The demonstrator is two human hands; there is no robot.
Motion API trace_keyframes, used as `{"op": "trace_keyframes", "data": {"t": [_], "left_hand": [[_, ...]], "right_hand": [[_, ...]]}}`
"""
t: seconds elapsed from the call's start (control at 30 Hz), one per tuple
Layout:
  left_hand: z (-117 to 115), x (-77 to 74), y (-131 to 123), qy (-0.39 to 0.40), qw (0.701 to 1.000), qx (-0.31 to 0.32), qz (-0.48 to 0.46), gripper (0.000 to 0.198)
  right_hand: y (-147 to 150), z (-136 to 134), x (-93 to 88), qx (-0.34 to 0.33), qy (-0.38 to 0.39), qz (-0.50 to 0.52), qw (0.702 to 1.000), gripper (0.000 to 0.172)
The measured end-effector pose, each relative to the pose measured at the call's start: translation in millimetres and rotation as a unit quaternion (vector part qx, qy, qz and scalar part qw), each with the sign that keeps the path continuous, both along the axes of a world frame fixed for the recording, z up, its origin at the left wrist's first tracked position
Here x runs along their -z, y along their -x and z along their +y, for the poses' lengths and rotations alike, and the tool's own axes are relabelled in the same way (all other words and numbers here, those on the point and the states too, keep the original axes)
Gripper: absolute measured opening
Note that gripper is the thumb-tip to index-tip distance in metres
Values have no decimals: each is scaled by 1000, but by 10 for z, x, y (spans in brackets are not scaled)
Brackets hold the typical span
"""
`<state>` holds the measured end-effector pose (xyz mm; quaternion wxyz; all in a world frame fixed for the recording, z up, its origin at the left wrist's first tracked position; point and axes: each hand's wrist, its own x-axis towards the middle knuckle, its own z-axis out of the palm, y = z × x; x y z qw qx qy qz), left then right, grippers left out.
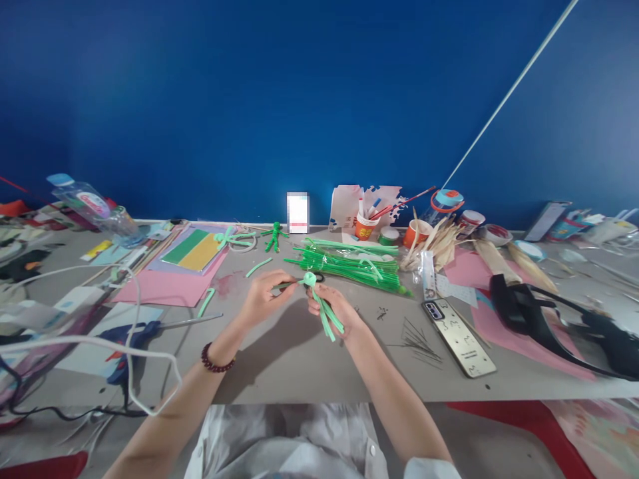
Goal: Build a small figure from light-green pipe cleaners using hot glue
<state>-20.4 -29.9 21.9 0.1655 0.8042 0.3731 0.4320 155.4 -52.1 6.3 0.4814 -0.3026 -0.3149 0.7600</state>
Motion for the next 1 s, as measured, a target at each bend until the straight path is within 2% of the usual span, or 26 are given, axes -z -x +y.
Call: {"op": "trace_keyframes", "data": {"t": [0.23,0.47,0.63,0.8,0.9,1.0], "left_hand": [[2,5,17,-8,1000,-24,-9,20],[22,21,34,-41,999,-10,12,21],[24,23,31,-85,995,19,48,18],[22,59,31,-140,984,28,108,16],[15,84,30,-155,979,23,130,16],[15,91,27,-152,979,19,137,14]], "right_hand": [[-66,21,28,-35,50,-9,998,18],[-23,65,93,36,26,-47,998,26],[-13,71,157,59,11,-141,988,29],[4,42,186,88,-17,-267,959,26],[23,15,183,87,-79,-331,936,20],[37,-3,179,105,-161,-410,891,13]]}}
